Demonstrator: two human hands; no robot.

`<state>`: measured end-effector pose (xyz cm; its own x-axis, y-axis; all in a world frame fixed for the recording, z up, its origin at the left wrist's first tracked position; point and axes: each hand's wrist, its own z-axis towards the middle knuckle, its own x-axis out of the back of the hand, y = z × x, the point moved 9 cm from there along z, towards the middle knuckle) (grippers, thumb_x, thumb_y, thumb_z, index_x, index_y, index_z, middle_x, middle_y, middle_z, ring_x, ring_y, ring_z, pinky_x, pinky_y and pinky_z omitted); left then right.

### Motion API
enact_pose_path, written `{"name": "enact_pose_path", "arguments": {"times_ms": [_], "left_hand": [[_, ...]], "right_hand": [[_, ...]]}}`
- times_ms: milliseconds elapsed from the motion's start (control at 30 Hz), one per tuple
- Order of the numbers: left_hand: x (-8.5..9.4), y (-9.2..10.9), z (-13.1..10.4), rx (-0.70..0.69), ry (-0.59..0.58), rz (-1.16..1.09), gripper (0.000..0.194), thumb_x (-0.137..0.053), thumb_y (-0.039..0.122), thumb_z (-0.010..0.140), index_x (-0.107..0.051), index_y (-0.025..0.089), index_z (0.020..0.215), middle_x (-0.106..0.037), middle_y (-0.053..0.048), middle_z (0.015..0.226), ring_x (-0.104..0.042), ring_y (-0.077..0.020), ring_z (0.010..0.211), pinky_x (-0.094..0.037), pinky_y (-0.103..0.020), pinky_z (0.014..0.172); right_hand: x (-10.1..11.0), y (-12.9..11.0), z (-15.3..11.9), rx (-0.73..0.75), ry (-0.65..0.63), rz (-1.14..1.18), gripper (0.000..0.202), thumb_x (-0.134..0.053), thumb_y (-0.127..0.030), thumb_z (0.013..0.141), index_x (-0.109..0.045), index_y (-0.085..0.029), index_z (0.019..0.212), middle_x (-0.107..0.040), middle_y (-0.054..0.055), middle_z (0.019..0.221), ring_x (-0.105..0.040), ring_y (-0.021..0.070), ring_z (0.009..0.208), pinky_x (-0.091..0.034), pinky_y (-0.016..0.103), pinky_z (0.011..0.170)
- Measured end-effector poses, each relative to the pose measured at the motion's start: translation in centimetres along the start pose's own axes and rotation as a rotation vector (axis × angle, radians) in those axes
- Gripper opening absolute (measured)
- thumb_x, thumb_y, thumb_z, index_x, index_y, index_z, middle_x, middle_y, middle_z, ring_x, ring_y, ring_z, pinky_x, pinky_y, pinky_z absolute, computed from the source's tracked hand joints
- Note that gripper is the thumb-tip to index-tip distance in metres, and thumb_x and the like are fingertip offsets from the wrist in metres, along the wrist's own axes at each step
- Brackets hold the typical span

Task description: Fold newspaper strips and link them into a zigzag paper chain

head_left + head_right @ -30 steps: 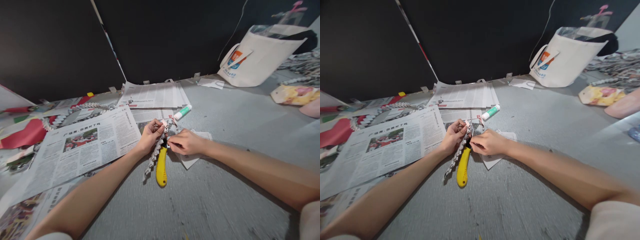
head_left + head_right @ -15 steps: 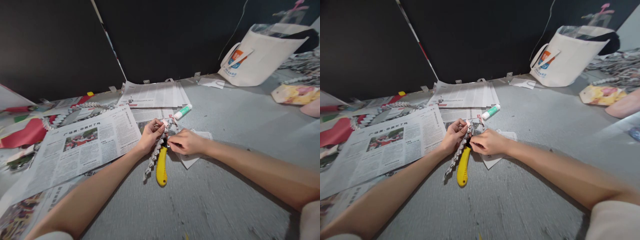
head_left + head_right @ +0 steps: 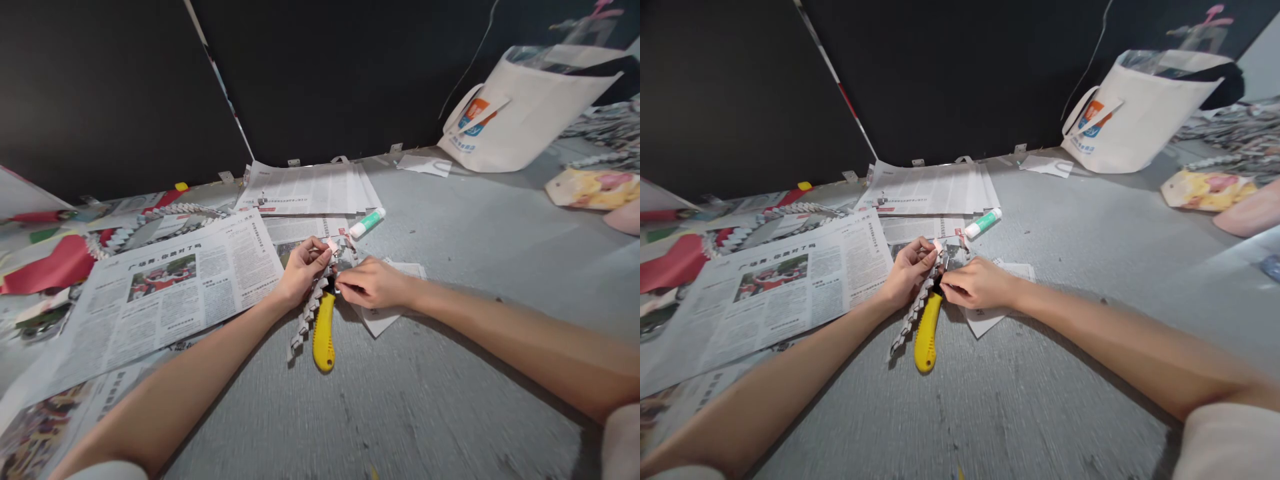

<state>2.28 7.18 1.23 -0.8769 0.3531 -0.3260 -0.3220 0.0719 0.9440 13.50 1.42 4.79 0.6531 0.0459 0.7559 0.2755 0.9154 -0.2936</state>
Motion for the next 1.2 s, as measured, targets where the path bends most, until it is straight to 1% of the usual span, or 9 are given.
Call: {"name": "enact_pose_path", "arguments": {"times_ms": [233, 400, 500, 600, 667, 800, 933, 1100, 1200], "left_hand": [[0.3, -0.2, 0.1, -0.002, 0.014, -0.024, 0.044, -0.091, 0.042, 0.083, -0.055, 0.020, 0.094, -0.067, 0.003, 0.071, -0.066, -0.0116, 0.063, -0.050, -0.021, 0.061], [0.6, -0.4, 0.2, 0.015, 0.034, -0.024, 0.044, -0.091, 0.043, 0.082, -0.055, 0.020, 0.094, -0.067, 0.003, 0.069, -0.065, -0.0110, 0.060, -0.049, -0.020, 0.060], [0.5, -0.3, 0.1, 0.015, 0.041, -0.031, 0.046, -0.092, 0.043, 0.080, -0.055, 0.020, 0.092, -0.067, 0.003, 0.070, -0.066, -0.0114, 0.061, -0.049, -0.021, 0.060], [0.5, -0.2, 0.1, 0.014, 0.044, -0.020, 0.046, -0.092, 0.043, 0.080, -0.055, 0.020, 0.092, -0.067, 0.003, 0.070, -0.066, -0.0119, 0.062, -0.050, -0.022, 0.060], [0.4, -0.2, 0.1, 0.021, 0.041, -0.016, 0.046, -0.092, 0.043, 0.080, -0.055, 0.020, 0.093, -0.068, 0.002, 0.071, -0.066, -0.0123, 0.063, -0.050, -0.022, 0.061], [0.5, -0.1, 0.0, 0.021, 0.046, -0.003, 0.045, -0.091, 0.044, 0.080, -0.055, 0.020, 0.093, -0.068, 0.003, 0.070, -0.066, -0.0122, 0.061, -0.049, -0.021, 0.058], [0.4, -0.2, 0.0, 0.023, 0.038, -0.006, 0.045, -0.091, 0.043, 0.081, -0.054, 0.020, 0.094, -0.068, 0.003, 0.070, -0.065, -0.0114, 0.060, -0.048, -0.021, 0.058], [0.5, -0.2, 0.1, 0.012, 0.034, 0.009, 0.044, -0.090, 0.044, 0.083, -0.055, 0.020, 0.094, -0.068, 0.003, 0.069, -0.065, -0.0120, 0.059, -0.049, -0.022, 0.058], [0.7, -0.2, 0.2, 0.014, 0.038, 0.021, 0.043, -0.089, 0.046, 0.083, -0.055, 0.021, 0.095, -0.068, 0.003, 0.069, -0.066, -0.0133, 0.059, -0.051, -0.024, 0.061]], "right_hand": [[1.1, 0.3, -0.1, -0.043, 0.088, 0.115, 0.018, -0.053, -0.018, 0.104, -0.065, -0.019, 0.092, -0.065, -0.001, 0.073, -0.053, 0.0115, 0.060, -0.041, 0.026, 0.060], [1.9, 3.1, -0.3, -0.359, 0.170, 0.316, 0.024, -0.058, -0.029, 0.106, -0.066, -0.018, 0.086, -0.053, -0.004, 0.063, -0.043, 0.0094, 0.054, -0.034, 0.025, 0.052], [0.9, 3.8, -0.1, -0.414, 0.080, 0.418, 0.033, -0.057, -0.033, 0.107, -0.063, -0.018, 0.078, -0.044, -0.006, 0.061, -0.037, 0.0088, 0.053, -0.029, 0.025, 0.051], [-0.5, 3.5, 0.2, -0.361, -0.081, 0.460, 0.042, -0.057, -0.033, 0.107, -0.057, -0.019, 0.067, -0.033, -0.008, 0.057, -0.031, 0.0085, 0.052, -0.024, 0.026, 0.050], [-0.9, 3.1, 0.4, -0.314, -0.140, 0.454, 0.045, -0.056, -0.032, 0.107, -0.055, -0.019, 0.064, -0.029, -0.008, 0.054, -0.029, 0.0081, 0.050, -0.022, 0.026, 0.050], [-1.1, 2.6, 0.3, -0.277, -0.179, 0.471, 0.043, -0.054, -0.032, 0.108, -0.060, -0.018, 0.067, -0.031, -0.008, 0.052, -0.029, 0.0077, 0.048, -0.023, 0.026, 0.050], [-0.2, 2.8, 0.2, -0.300, -0.088, 0.455, 0.043, -0.055, -0.031, 0.107, -0.059, -0.019, 0.065, -0.031, -0.008, 0.053, -0.030, 0.0081, 0.048, -0.023, 0.027, 0.050], [0.0, 3.7, 0.2, -0.412, -0.052, 0.484, 0.033, -0.051, -0.031, 0.108, -0.066, -0.018, 0.082, -0.052, -0.004, 0.060, -0.043, 0.0104, 0.053, -0.031, 0.027, 0.053], [0.1, 3.5, 0.7, -0.378, -0.047, 0.419, 0.035, -0.046, -0.031, 0.111, -0.063, -0.019, 0.083, -0.061, 0.000, 0.070, -0.054, 0.0137, 0.065, -0.040, 0.029, 0.064]]}}
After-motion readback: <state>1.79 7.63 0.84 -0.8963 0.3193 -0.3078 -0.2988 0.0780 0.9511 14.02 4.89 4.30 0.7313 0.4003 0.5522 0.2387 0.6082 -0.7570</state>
